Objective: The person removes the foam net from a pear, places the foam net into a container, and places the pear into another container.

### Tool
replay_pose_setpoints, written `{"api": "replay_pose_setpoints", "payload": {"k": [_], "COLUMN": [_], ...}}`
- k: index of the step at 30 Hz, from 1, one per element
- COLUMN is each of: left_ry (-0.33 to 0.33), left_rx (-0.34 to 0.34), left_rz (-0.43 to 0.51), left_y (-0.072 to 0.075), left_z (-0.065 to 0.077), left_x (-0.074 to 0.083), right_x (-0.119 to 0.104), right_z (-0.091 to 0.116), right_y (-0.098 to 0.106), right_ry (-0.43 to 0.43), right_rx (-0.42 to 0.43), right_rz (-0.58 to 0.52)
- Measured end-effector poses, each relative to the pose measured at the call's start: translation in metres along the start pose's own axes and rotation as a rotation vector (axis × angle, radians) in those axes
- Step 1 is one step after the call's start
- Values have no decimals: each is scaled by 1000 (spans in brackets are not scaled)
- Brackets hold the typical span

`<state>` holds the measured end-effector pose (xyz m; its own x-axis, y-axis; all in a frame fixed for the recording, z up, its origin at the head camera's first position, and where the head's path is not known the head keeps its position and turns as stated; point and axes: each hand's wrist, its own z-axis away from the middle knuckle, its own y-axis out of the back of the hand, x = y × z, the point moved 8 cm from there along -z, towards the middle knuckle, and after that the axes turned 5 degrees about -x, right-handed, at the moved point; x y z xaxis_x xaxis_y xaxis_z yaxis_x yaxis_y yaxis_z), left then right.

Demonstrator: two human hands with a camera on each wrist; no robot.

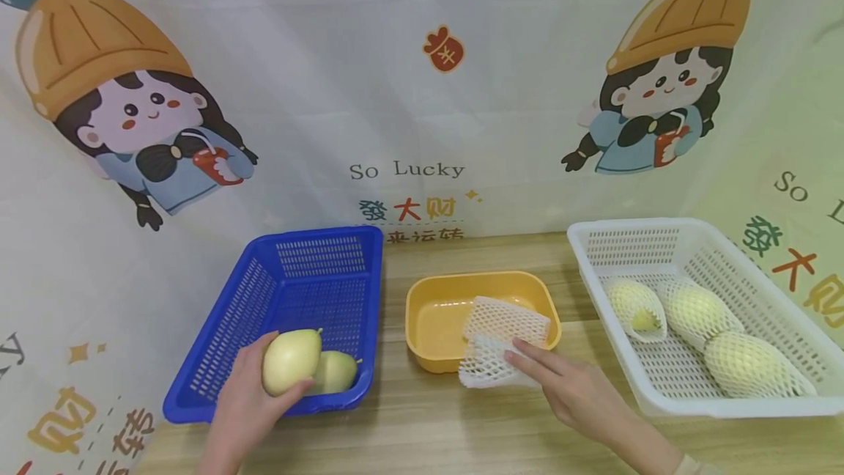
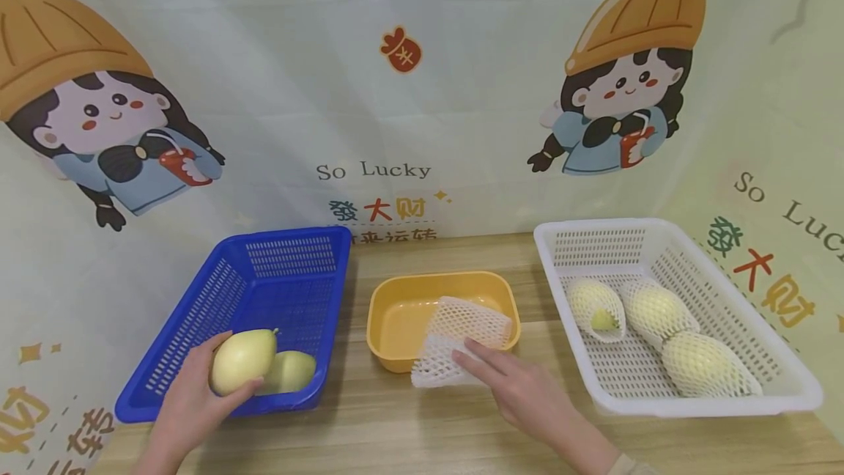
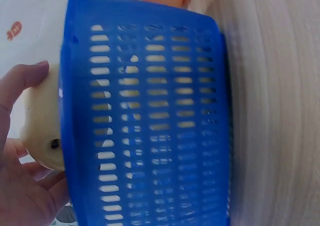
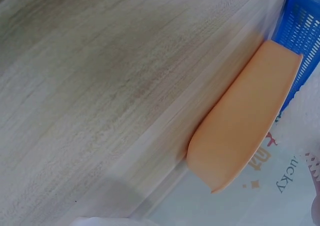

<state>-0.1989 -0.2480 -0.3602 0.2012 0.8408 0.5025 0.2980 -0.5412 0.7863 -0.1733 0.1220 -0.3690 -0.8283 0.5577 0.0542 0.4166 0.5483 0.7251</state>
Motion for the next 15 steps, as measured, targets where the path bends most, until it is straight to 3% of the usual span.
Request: {"api": "replay_pose_setpoints", "payload": {"k": [6,15], "left_ry": [30,115], "left_rx": [2,-114], "left_rz": [-72,-149], "left_y": [-1,-6], "left_z": [0,-5], "left_x": [-13,-28], "right_x": [4,8], "right_z": [-6,-12], "right_y": [0,-1], "right_ry": [-23,-48], "right_rx": [-6,23], "right_rz": [24,37]}}
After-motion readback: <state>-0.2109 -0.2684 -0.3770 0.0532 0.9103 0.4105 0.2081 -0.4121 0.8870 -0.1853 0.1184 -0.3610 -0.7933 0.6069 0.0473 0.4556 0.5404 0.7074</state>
